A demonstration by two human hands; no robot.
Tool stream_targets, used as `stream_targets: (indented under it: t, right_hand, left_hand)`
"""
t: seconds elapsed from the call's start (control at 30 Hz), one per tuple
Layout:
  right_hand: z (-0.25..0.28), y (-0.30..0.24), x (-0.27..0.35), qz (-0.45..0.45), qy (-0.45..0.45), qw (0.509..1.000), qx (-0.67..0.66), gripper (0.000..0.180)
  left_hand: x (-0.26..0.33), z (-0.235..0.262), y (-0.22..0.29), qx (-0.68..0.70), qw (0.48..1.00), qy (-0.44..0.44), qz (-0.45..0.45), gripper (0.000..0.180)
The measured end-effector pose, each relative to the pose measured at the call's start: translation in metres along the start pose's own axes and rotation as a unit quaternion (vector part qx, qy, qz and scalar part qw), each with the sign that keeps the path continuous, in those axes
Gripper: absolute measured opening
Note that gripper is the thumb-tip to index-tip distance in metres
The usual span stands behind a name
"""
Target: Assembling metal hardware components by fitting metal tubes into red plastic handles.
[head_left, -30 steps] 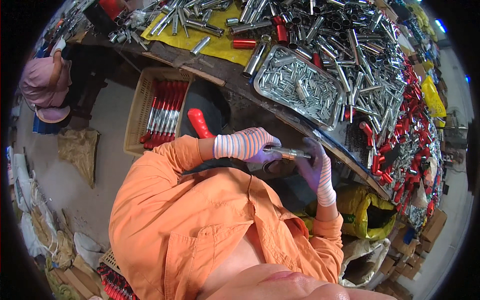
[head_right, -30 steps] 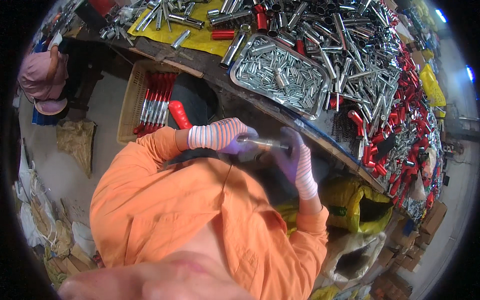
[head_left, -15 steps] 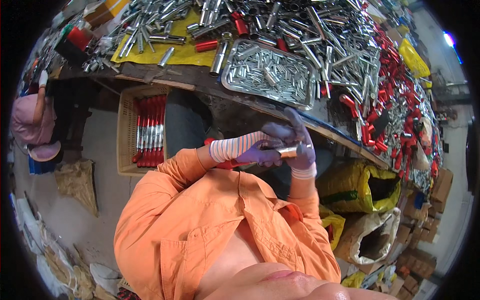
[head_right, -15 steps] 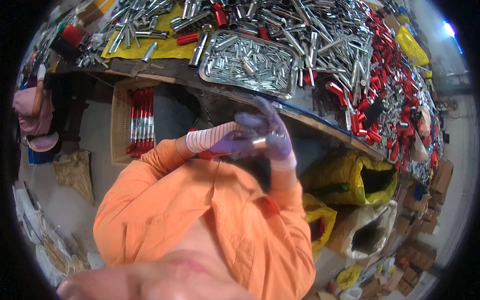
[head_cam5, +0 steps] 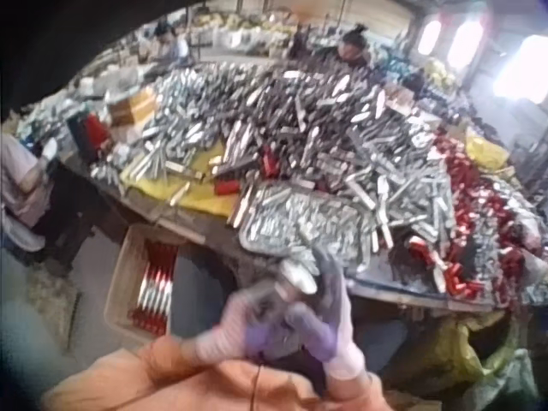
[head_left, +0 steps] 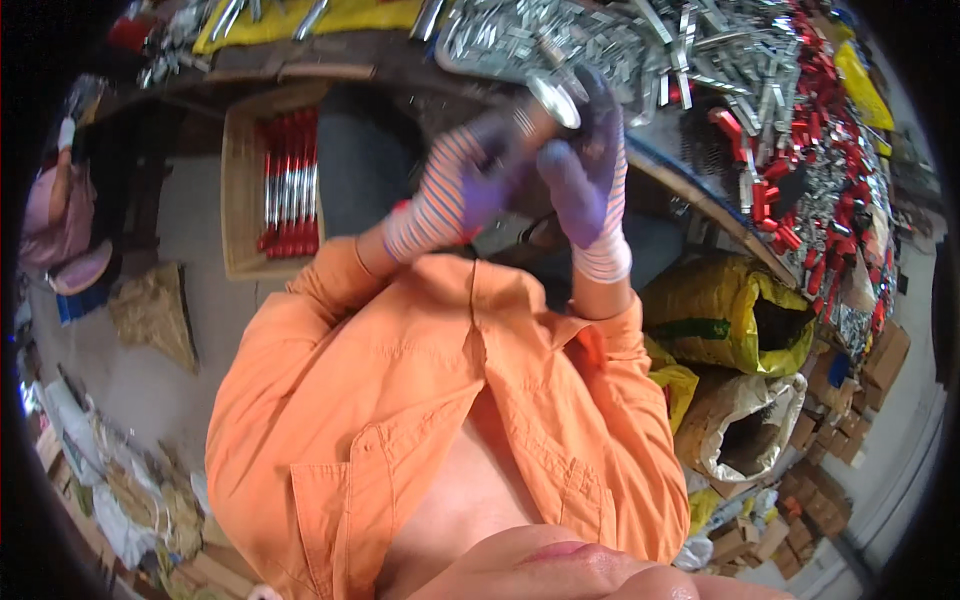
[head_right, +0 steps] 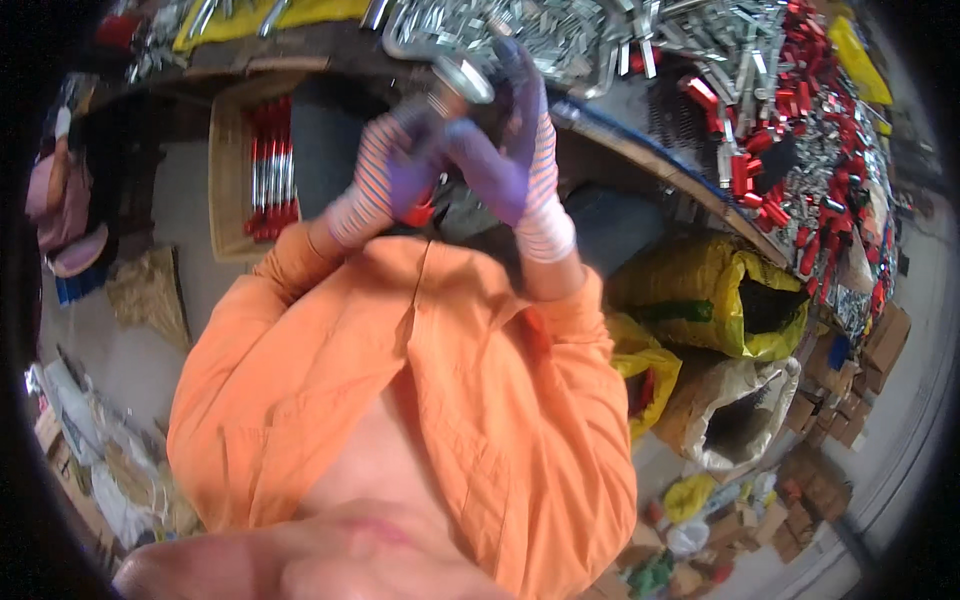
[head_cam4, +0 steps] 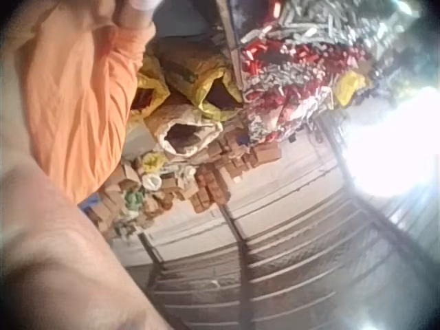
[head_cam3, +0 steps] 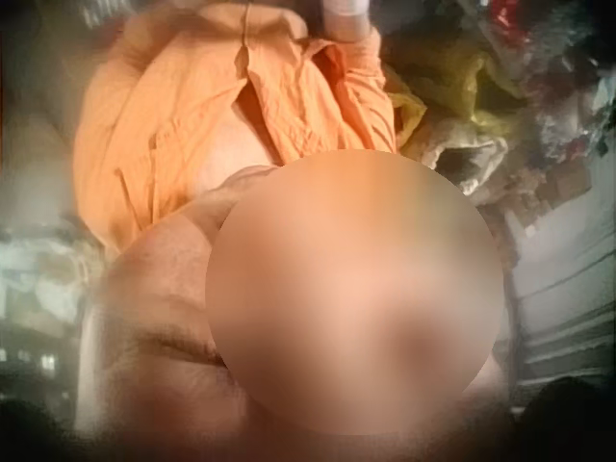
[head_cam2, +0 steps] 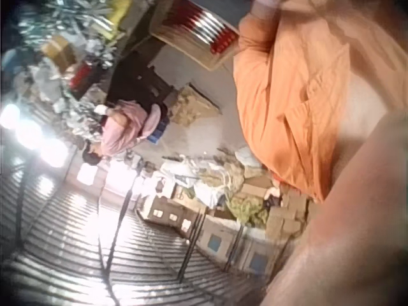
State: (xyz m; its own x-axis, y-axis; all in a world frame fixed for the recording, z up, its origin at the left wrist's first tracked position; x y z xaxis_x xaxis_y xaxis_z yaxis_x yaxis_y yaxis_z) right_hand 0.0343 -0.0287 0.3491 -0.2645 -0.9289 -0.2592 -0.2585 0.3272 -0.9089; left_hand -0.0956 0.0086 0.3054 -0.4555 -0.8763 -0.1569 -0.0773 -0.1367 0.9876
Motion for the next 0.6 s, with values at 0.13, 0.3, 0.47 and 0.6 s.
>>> stream_targets:
  t: [0.13,0.3,0.47,0.6]
  right_hand:
    - [0.034,0.046,0.074,-0.165,-0.123,0.950,0.234,0.077]
    - [0.032,0.008,0.104,-0.154,-0.020,0.933,0.324,0.056]
    - [0.052,0.072,0.103,-0.326,0.144,0.911,0.208,0.038]
    - [0.109,0.147,0.150,-0.337,0.116,0.887,0.294,0.036]
  left_hand:
    - [-0.016,0.050,-0.007,0.429,0.894,0.118,0.056,0.032]
    - [-0.018,0.077,-0.066,0.640,0.764,0.004,0.084,0.027]
    - [-0.020,-0.014,-0.226,0.575,0.672,0.166,0.435,0.032]
    - [-0.005,-0.042,-0.267,0.388,0.713,0.126,0.570,0.029]
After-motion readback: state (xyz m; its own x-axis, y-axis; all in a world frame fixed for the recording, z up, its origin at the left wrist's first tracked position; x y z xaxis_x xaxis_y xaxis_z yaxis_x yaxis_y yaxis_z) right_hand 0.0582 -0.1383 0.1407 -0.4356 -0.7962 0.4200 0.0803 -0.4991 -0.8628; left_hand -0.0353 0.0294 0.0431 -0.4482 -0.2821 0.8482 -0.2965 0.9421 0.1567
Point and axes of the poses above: each hand's wrist, its own x-axis away from the middle knuckle, its own z-axis out of the back of the hand, y = z × x, the point moved 1 cm from there along -x, towards the middle knuckle, and after that the axes turned 4 degrees about -x, right-handed, at the moved point
